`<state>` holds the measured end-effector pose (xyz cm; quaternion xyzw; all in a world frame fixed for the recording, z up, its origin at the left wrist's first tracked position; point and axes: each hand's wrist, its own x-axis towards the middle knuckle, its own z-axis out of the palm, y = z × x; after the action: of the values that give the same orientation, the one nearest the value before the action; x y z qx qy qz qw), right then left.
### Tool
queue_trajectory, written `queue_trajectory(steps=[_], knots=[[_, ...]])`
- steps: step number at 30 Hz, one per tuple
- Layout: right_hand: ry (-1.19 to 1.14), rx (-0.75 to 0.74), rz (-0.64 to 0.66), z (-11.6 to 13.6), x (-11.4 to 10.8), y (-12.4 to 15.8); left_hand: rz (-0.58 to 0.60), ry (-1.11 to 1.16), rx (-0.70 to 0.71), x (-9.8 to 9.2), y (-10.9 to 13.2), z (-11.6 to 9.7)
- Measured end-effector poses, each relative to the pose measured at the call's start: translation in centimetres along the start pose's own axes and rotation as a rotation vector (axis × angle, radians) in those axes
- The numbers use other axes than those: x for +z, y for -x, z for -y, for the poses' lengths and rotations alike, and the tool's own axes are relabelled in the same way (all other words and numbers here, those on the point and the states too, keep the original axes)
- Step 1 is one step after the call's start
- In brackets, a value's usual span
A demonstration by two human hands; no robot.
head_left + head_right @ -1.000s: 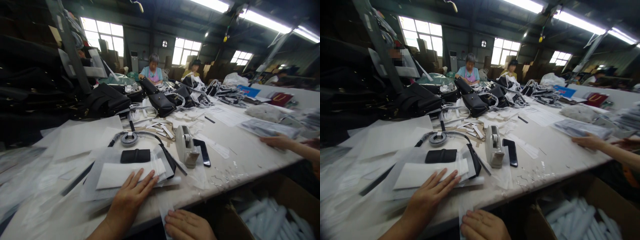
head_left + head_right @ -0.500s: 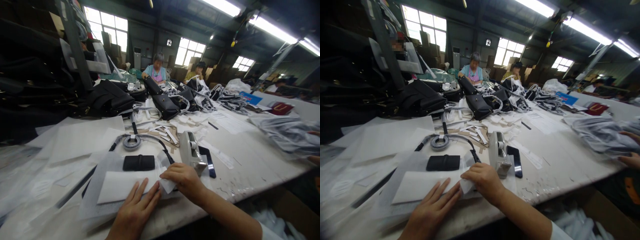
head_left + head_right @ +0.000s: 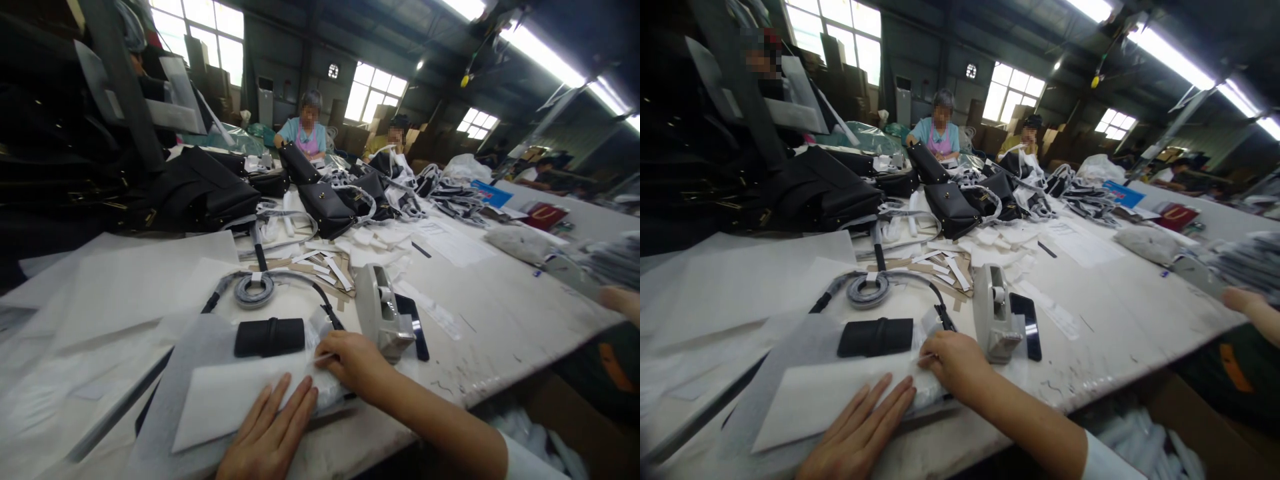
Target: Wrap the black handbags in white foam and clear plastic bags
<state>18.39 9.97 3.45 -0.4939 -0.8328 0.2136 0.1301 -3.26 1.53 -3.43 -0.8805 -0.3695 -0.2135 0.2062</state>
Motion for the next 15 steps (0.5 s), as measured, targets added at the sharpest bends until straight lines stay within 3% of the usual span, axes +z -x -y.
queue_trajectory(steps=[6,11,15], knots=[[-0.087,0.180,-0.012,0.4,1.0,-0.5,0.028,-0.012,0.033,-0.6,-0.2,0.7],[-0.215,0.218,-0.150,-0.5,2.5,0.0,0.040,0.003,-0.005,-0.5,-0.7,0.3],[-0.246,0.193,-0.147,-0.9,2.6,-0.3,0.057,-0.012,-0.049,-1.0,-2.0,-0.6]])
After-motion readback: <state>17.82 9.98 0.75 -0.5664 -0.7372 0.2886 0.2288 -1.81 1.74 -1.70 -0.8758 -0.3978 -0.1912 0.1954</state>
